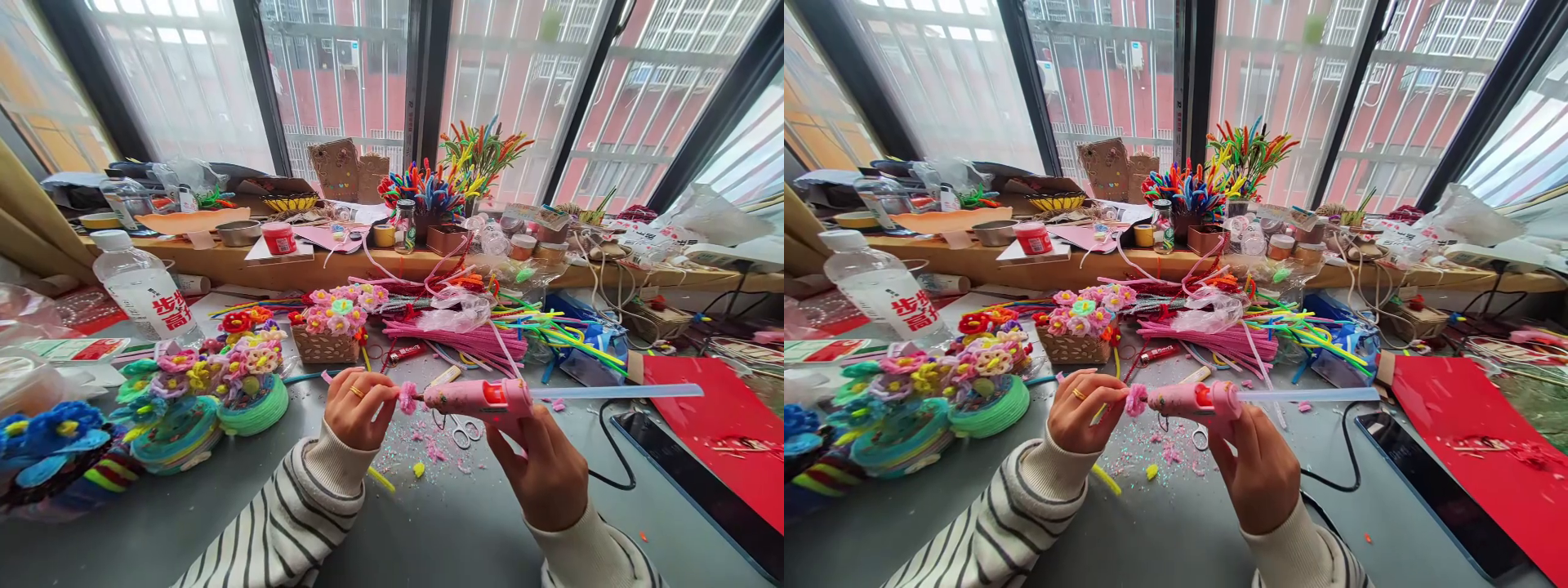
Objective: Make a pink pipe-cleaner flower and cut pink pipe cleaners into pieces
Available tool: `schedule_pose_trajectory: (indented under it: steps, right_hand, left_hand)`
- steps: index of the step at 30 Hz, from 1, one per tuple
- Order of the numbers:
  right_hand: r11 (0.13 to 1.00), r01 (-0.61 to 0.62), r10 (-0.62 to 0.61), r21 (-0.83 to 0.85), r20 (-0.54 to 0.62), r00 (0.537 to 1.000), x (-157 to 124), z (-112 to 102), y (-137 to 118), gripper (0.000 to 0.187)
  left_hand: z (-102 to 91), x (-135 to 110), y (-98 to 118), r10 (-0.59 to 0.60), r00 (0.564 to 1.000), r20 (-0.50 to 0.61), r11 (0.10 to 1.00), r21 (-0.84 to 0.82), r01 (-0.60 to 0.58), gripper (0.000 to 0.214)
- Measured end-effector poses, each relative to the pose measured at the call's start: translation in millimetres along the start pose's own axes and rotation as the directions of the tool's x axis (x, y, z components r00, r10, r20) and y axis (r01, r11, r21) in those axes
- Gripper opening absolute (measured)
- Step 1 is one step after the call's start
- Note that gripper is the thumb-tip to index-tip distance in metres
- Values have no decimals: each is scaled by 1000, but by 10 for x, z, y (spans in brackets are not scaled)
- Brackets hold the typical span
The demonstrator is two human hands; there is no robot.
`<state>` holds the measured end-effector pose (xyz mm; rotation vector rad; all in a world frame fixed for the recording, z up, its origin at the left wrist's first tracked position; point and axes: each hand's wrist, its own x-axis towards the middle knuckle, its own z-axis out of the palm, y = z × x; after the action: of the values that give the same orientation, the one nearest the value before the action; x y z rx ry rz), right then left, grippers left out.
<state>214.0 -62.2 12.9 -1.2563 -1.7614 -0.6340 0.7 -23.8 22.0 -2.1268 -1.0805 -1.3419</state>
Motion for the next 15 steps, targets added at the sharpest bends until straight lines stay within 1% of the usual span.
schedule_pose_trajectory:
  steps: [4,6,9,12,14,15]
  right_hand:
    - [1000,5,-6,-21,-16,1000,7,4,14,29]
    - [1000,4,-5,-31,-14,1000,14,8,20,33]
    - [998,7,-7,-60,-11,1000,31,31,20,36]
    - [992,12,-14,-125,-15,1000,46,75,40,30]
    - [986,-24,24,-166,-4,1000,56,102,94,28]
    - [981,-61,64,-185,10,998,61,111,138,30]
  left_hand:
    - [5,4,-4,0,1000,-22,999,41,1,10]
    - [3,3,-7,-6,1000,-21,1000,20,7,11]
    - [-13,0,-13,-19,999,-43,993,-116,14,14]
    - [-35,7,-19,-48,997,-55,958,-284,31,13]
    - [-45,20,-22,-67,997,-33,938,-342,52,10]
    - [-47,27,-24,-72,997,-25,934,-352,59,9]
